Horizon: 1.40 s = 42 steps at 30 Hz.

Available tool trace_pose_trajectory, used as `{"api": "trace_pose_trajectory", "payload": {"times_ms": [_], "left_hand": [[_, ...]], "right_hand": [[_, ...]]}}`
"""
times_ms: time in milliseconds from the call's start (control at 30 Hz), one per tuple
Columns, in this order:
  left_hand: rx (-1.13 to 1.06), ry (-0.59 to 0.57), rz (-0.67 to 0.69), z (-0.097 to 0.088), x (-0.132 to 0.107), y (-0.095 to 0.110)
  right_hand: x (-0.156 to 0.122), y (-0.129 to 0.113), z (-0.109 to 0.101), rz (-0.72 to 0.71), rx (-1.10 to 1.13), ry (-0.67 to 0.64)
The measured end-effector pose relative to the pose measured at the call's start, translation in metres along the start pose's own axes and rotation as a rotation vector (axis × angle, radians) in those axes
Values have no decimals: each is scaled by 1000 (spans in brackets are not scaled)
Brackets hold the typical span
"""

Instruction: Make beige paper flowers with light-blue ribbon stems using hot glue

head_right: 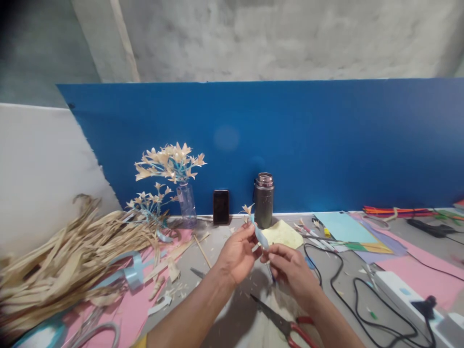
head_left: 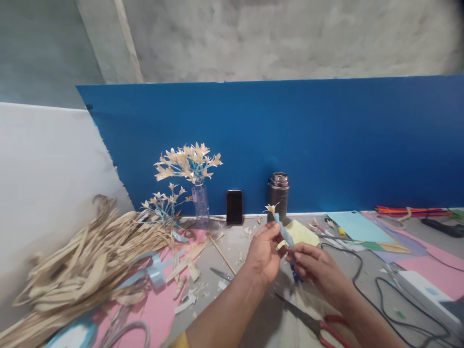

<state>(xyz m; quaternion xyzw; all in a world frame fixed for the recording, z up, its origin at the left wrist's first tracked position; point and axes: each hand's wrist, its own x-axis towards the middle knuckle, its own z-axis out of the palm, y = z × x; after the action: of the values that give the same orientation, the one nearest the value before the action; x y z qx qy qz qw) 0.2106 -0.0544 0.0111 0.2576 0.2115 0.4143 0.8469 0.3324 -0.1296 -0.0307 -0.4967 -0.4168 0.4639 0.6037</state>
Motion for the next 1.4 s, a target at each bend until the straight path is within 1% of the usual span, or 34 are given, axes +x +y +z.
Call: {"api": "trace_pose_trajectory", "payload": {"times_ms": [67, 133, 200, 267, 300, 333, 367, 400, 467, 500, 533, 567, 600, 633, 700, 767, 800, 833, 867, 933, 967, 1000, 1033, 1133, 1200, 1267, 1400], "left_hand": [[9, -31, -22, 1, 0, 1], [24, -59, -43, 1, -1, 1], [51, -100, -68, 1, -2, 1], [73, -137, -83, 2, -3, 1], [77, -147, -80, 2, -4, 1], [78, -146, -69, 3, -4, 2], [82, -135, -50, 3, -5, 2], [95, -118, -25, 3, -5, 2], [149, -78, 32, 3, -5, 2], [186, -54, 62, 3, -5, 1], [223, -28, 94, 2, -5, 0], [253, -5, 122, 1, -4, -1], [276, 17, 145, 0, -3, -2], [292, 35, 160, -1, -2, -4], [299, 53, 174, -3, 0, -5], [283, 67, 185, -3, 2, -6], [276, 72, 193, -3, 2, -6], [277, 73, 201, -3, 1, -6], [292, 70, 210, -2, 0, -6], [348, 43, 221, 1, -3, -5], [371, 16, 212, 2, -5, -5], [380, -18, 183, 3, -7, -5], [375, -56, 133, 4, -9, -6], [337, -147, -62, 5, -13, -11], [337, -168, -128, 4, -14, -16], [327, -172, -126, 4, -14, -19], [306, -151, -100, 5, -16, -23]], "right_hand": [[0, 1, -3, 20, 86, -48], [1, 3, -3, 37, 124, -63], [2, 6, -3, 42, 102, -67], [5, 10, -4, 33, 34, -48], [7, 12, -6, 23, -16, -4], [8, 13, -8, 6, -71, 68], [9, 14, -10, -23, -126, 169], [9, 13, -12, -70, -178, 288], [6, 9, -15, -212, -273, 521], [3, 6, -15, -291, -317, 610], [-1, 3, -14, -368, -363, 673], [-5, 0, -11, -447, -416, 709], [-9, -2, -7, -519, -476, 717], [-12, -3, -3, -576, -537, 702], [-16, -1, 6, -624, -652, 605], [-16, 2, 12, -572, -724, 471], [-15, 2, 13, -531, -731, 426], [-14, 2, 13, -498, -719, 416], [-12, 1, 11, -476, -689, 448], [-9, -4, 4, -435, -581, 580], [-8, -7, 0, -404, -501, 624], [-6, -10, -3, -363, -396, 629], [-5, -12, -6, -316, -270, 591], [-2, -14, -8, -181, 117, 350], [-2, -13, -6, -128, 262, 236], [-4, -12, -3, -98, 315, 203], [-7, -14, -2, -89, 315, 216]]}}
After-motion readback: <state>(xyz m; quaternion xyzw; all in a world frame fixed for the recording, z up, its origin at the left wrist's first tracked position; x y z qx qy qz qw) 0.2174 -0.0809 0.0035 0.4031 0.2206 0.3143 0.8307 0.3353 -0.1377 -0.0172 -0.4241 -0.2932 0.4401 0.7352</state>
